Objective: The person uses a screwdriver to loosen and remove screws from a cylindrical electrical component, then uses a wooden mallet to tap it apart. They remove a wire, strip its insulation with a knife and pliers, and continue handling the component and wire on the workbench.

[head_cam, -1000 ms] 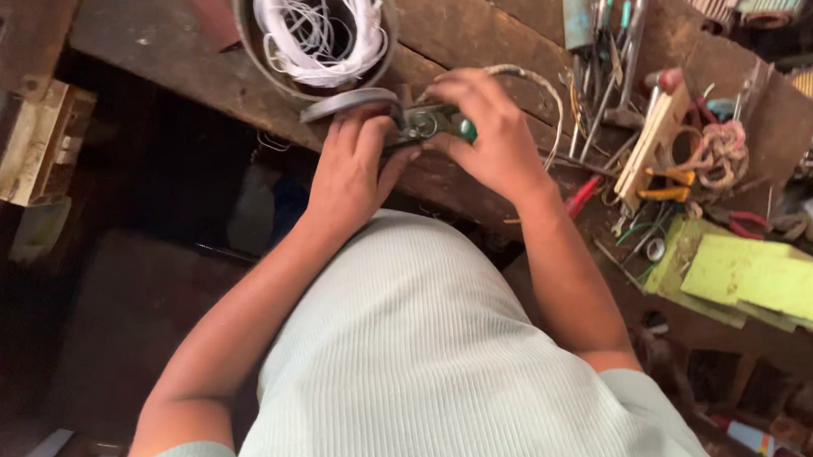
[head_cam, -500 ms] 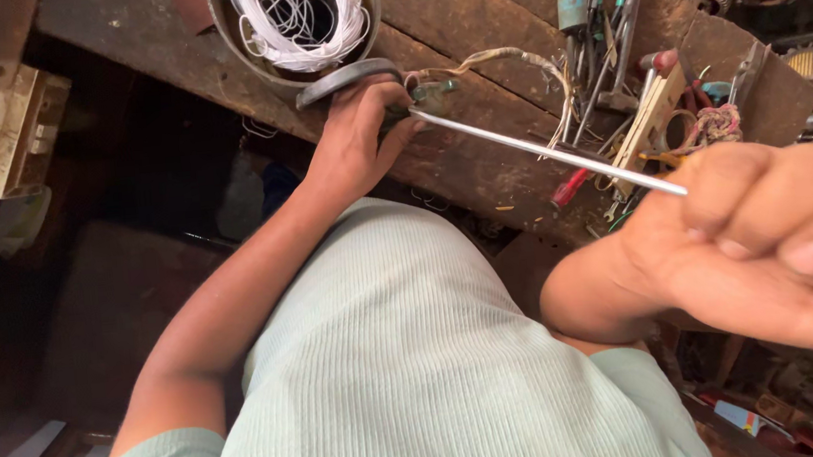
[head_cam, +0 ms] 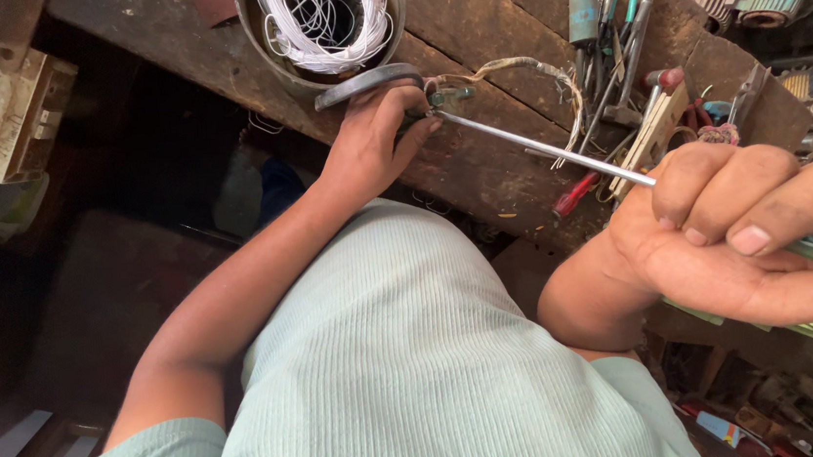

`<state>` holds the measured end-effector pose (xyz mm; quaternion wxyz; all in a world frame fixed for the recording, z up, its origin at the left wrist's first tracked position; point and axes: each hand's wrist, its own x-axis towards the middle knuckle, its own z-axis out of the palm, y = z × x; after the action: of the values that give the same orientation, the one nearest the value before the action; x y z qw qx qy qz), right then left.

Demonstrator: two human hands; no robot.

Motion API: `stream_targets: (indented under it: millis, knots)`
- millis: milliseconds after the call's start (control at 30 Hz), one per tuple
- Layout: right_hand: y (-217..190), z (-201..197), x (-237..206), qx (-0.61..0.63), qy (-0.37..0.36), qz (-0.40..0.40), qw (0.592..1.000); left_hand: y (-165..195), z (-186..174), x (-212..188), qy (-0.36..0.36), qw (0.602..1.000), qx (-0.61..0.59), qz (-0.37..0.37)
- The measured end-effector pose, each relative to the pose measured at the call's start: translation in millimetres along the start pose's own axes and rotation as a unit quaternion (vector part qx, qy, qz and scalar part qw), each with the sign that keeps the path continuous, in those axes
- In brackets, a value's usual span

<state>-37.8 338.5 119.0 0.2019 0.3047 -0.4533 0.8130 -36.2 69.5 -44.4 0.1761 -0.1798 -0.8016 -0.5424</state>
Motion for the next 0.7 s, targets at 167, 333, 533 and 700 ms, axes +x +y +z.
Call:
stream_targets:
  millis: [167, 333, 533, 700]
  knots:
    - [-3.3, 8.7, 2.2, -0.001, -0.047, -0.021, 0.999, 1.3, -1.4, 0.1, -0.002, 1.0, 0.01, -0.002]
    - [-0.7, 28.1, 13.4, 0.05, -0.094, -0.014, 0.994, 0.8, -2.0, 0.7, -0.005, 1.0, 0.017, 0.002]
    - [14.6, 67.1, 63.4, 0.197, -0.329, 0.061, 0.922, 1.7, -3.9, -0.2, -0.002, 1.0, 0.019, 0.017]
    - [37.7, 50.1, 102.6, 0.284, -0.489, 0.146, 0.812, 4.3, -4.4, 3.9, -0.004, 1.0, 0.011, 0.014]
